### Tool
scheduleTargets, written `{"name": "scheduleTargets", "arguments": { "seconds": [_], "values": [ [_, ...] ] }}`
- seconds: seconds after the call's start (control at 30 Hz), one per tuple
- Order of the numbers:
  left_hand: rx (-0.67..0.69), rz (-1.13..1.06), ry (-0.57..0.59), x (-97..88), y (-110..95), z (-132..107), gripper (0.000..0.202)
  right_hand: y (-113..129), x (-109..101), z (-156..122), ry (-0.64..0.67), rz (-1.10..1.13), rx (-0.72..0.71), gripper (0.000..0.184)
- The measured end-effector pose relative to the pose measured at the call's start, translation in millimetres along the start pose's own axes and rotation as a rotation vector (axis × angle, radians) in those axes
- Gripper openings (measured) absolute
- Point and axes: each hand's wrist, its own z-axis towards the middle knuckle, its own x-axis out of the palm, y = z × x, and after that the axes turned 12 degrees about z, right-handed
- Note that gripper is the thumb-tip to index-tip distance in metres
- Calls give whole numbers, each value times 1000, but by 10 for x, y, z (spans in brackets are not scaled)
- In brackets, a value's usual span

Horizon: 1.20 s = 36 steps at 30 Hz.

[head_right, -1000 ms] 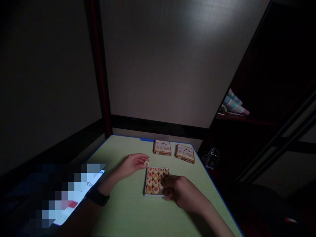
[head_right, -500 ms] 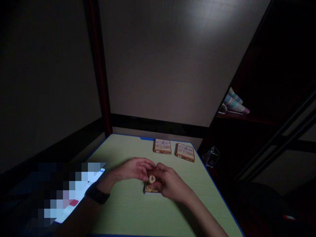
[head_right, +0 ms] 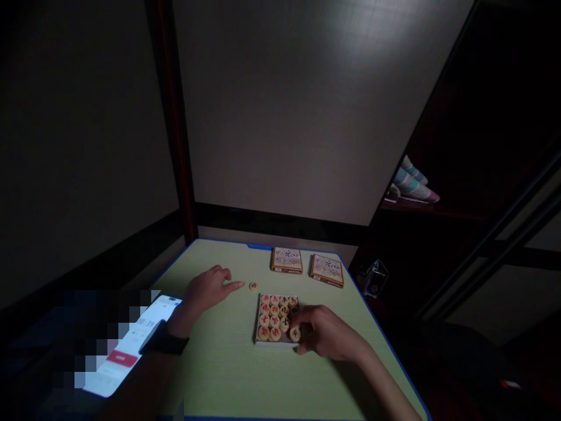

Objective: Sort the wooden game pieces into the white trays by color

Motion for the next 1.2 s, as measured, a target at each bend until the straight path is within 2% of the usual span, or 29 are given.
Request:
{"name": "scheduleTargets", "arguments": {
  "seconds": [0.1, 0.23, 0.37, 0.53, 0.67, 0.87, 1.0, 1.2],
  "values": [
    [8, -20, 72, 41, 29, 7, 43, 12, 41, -2, 26, 58, -61, 36],
    [39, -47, 122, 57, 55, 9, 41, 64, 83, 7, 67, 84, -138, 31],
    [61, -47, 127, 49, 43, 5, 38, 115, 89, 19, 81, 90, -184, 31],
    [73, -52, 122, 77, 43, 16, 35, 144, 83, 58, 103, 28, -223, 16],
    [80, -53, 114, 79, 45, 16, 33, 158, 66, 76, 133, 15, -228, 14],
    [80, -33, 128, 45, 20, 5, 31, 126, 51, 72, 92, 8, -158, 19],
    [89, -46, 118, 38, 14, -3, 26, 123, 43, 39, 88, 66, -207, 13],
    [107, -64, 110, 53, 16, 19, 11, 25, 30, -97, 27, 165, -214, 18]
  ]
}}
